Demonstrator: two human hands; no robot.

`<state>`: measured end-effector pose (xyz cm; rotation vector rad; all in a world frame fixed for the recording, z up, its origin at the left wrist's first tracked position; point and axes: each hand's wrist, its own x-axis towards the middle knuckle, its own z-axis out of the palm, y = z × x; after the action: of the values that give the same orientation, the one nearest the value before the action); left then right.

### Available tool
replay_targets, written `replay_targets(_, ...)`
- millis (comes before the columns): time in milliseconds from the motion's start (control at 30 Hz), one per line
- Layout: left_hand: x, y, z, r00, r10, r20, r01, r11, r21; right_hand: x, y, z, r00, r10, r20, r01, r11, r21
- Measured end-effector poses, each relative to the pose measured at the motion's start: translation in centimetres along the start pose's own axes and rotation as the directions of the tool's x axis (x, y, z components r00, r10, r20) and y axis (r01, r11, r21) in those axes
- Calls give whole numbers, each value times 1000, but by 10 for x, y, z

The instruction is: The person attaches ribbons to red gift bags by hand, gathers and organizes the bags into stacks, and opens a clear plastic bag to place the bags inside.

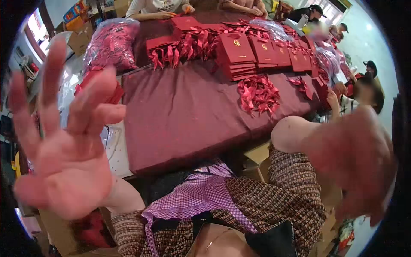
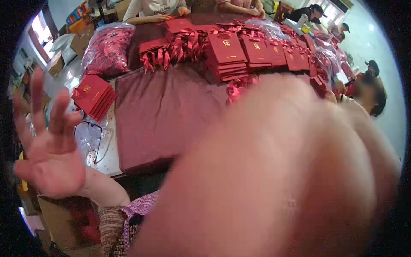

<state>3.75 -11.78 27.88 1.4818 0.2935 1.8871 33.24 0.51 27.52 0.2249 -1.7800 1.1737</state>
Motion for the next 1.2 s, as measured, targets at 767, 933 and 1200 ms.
replay_targets(767, 44, 90, -26, 945, 118, 304, -256, 847, 466, -23, -24, 12, 644, -706, 295, 281, 577, 767)
replay_targets(933, 32, 131, -35, 955, 19, 295, -196, 789, 582, -28, -43, -26, 580, -797, 167, 248, 369, 896)
replay_targets(1200, 51, 47, -18, 920, -81, 383, -50, 946, 320, 16, -33, -39, 907, -385, 170, 317, 891, 325)
